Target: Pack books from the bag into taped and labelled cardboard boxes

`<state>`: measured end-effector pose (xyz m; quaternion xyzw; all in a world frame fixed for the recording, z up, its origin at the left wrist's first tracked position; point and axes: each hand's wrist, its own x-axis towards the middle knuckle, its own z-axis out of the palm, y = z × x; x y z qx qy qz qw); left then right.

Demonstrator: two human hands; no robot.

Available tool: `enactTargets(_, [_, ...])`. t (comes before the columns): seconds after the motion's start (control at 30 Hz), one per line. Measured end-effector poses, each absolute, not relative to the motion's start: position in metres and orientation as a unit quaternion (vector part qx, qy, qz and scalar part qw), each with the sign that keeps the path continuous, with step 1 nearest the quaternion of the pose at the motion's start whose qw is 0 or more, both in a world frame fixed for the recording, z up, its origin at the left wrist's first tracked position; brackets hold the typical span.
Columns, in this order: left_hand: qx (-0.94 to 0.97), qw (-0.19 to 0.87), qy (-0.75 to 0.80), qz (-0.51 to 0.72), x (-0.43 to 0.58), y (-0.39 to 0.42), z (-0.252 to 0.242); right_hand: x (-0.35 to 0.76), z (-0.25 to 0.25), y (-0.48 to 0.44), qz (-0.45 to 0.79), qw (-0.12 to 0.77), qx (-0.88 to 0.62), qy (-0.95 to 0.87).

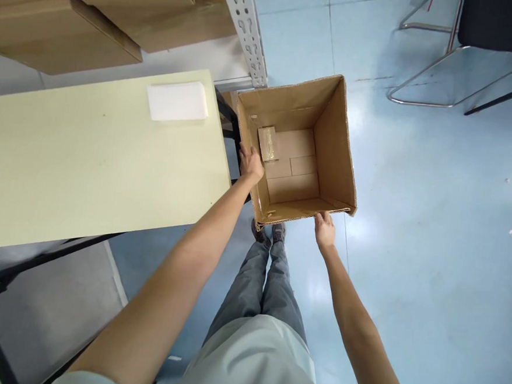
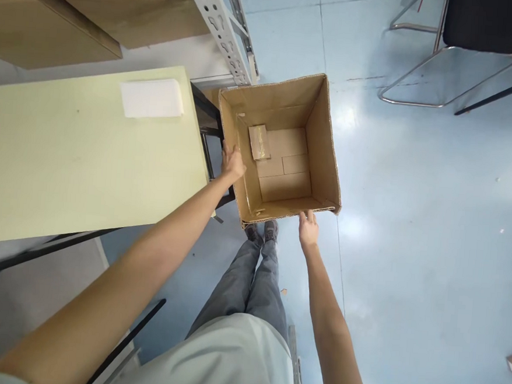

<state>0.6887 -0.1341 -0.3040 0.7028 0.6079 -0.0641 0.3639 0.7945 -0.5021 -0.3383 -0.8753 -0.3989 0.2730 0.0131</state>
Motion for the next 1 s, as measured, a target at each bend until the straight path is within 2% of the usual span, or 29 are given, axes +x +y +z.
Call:
enactTargets(0.13, [0.717,0.380,0.577,-0.097,0.684,-0.148,-0.285,0.796,-0.322,-0.505,0.300,-0.036,-0.873,-0.382])
enactTargets(0.23, [0.743,0.412,0.522,-0.076,0.673,-0.175,-0.257,0.791,-0.304,-0.510,0.296,-0.033,-0.875,-0.382])
enactTargets(0.53, [0.715,0.527,0.460,0.005,0.576,-0.294,-0.139,0.761,-0.220,-0.471,0.225,0.117,-0.840,-0.480])
enactTargets(0.7, [0.600,0.605,0.519,0.063,0.499,-0.352,-0.080,0.735,-0.153,-0.445,0.214,0.178,-0.802,-0.529])
enactTargets(1.0, [0.475,0.621,0.577,0.237,0.378,-0.374,-0.013,0.672,-0.053,-0.423,0.223,0.232,-0.721,-0.613])
